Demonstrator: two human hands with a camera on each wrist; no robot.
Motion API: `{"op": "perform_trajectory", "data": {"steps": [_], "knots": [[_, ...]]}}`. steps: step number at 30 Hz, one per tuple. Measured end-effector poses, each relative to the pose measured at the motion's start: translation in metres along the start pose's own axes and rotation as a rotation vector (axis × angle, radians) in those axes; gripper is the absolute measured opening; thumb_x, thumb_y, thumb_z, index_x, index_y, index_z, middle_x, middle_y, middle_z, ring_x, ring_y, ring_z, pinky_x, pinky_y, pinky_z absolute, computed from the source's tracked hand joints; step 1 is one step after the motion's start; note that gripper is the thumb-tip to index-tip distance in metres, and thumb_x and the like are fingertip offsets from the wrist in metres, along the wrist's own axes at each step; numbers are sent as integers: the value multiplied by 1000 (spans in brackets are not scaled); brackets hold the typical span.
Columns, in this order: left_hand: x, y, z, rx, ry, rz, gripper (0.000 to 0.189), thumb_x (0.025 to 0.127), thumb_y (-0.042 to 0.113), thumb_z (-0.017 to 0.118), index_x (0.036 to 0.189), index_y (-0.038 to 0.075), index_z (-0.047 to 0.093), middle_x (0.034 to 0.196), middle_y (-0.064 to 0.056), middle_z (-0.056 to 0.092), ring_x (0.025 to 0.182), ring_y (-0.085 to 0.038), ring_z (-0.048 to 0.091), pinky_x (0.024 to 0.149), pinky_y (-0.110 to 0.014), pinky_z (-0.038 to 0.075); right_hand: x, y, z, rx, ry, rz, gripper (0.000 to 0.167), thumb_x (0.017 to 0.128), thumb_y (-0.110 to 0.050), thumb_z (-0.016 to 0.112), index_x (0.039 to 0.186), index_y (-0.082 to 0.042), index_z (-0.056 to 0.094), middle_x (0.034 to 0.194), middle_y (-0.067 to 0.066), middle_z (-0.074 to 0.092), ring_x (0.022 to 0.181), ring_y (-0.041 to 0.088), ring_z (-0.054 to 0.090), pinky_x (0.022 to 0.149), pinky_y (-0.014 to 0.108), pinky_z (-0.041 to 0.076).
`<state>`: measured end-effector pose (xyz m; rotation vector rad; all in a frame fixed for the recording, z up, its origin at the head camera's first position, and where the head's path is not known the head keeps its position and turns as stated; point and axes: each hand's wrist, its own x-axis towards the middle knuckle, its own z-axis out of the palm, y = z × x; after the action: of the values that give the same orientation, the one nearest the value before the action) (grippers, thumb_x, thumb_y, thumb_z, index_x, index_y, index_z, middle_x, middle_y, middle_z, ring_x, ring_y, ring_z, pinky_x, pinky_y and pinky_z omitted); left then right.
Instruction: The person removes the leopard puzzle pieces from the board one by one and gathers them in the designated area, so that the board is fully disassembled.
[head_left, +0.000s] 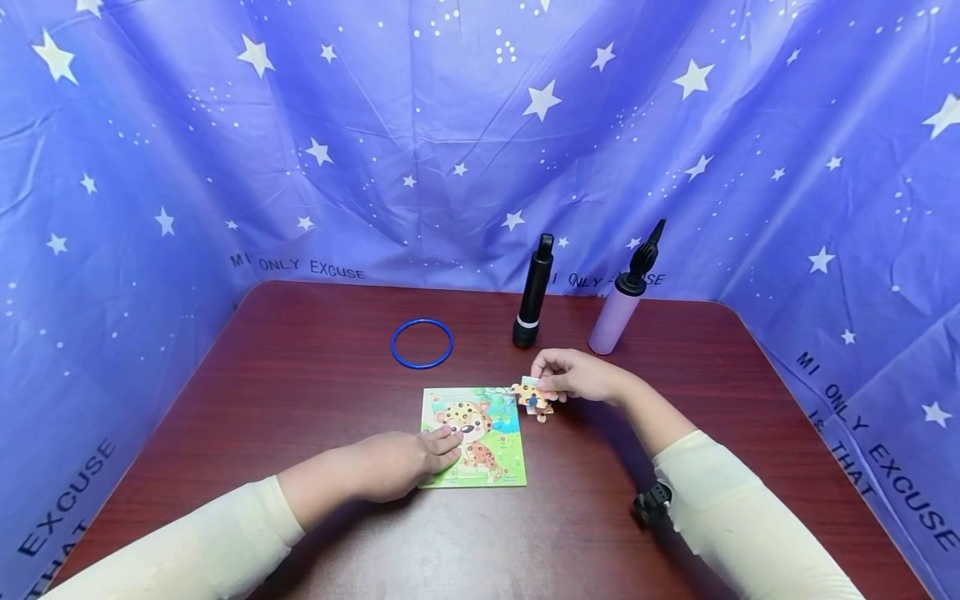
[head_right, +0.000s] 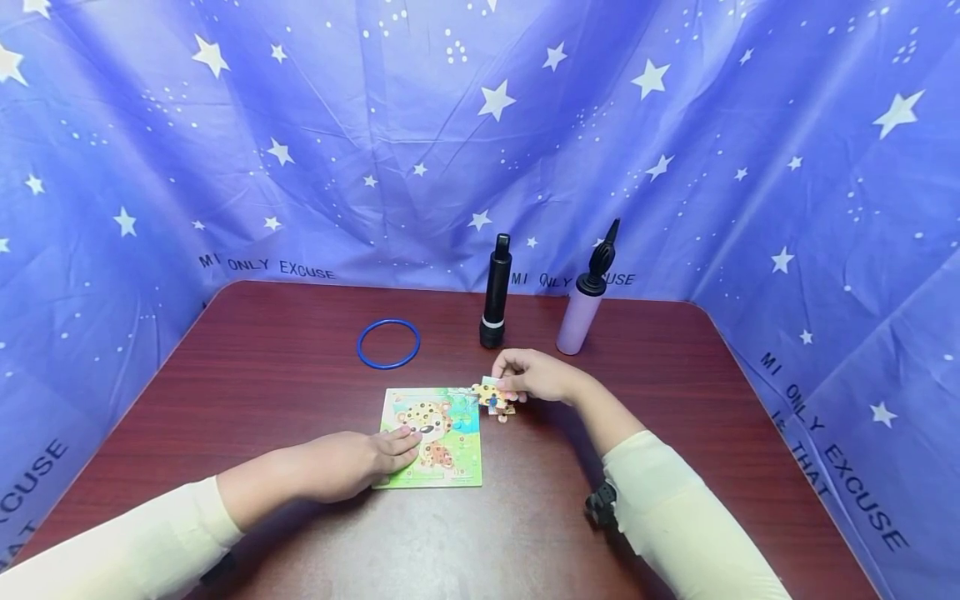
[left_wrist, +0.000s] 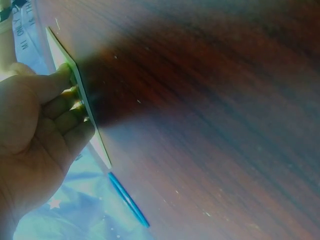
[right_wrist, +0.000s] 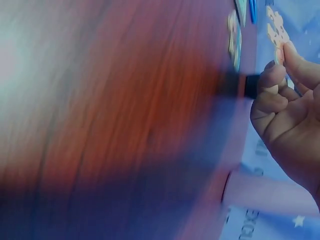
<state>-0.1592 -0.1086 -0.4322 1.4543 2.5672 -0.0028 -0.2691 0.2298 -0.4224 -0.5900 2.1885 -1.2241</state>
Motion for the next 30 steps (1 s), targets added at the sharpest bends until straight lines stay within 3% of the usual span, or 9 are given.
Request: {"op": "perform_trajectory", "data": {"steps": [12,23,30], "knots": [[0,1,-2,-13,-5,-5,48,98,9,52,146,11,48,156,-5,39,144,-22,37,110,-38,42,-27,30,-28,-21,-14,88,12,96,-8,58,101,4,55,75,7,56,64,20,51,56,28,44],[0,1,-3,-11,22,12,47,98,7,51,144,9,49,154,-8,41,142,-24,40,109,-38,43,-33,36,-30,-313,66,91,5,92,-9,64,92,-5,61,68,4,57,59,18,54,55,31,48],[0,1,-3,-1,20,14,47,98,8,51,145,9,49,154,-8,41,142,-24,40,109,-38,43,-33,38,-27,-397,103,103,4,92,-10,65,94,-9,61,69,0,58,60,15,54,56,31,49]]}}
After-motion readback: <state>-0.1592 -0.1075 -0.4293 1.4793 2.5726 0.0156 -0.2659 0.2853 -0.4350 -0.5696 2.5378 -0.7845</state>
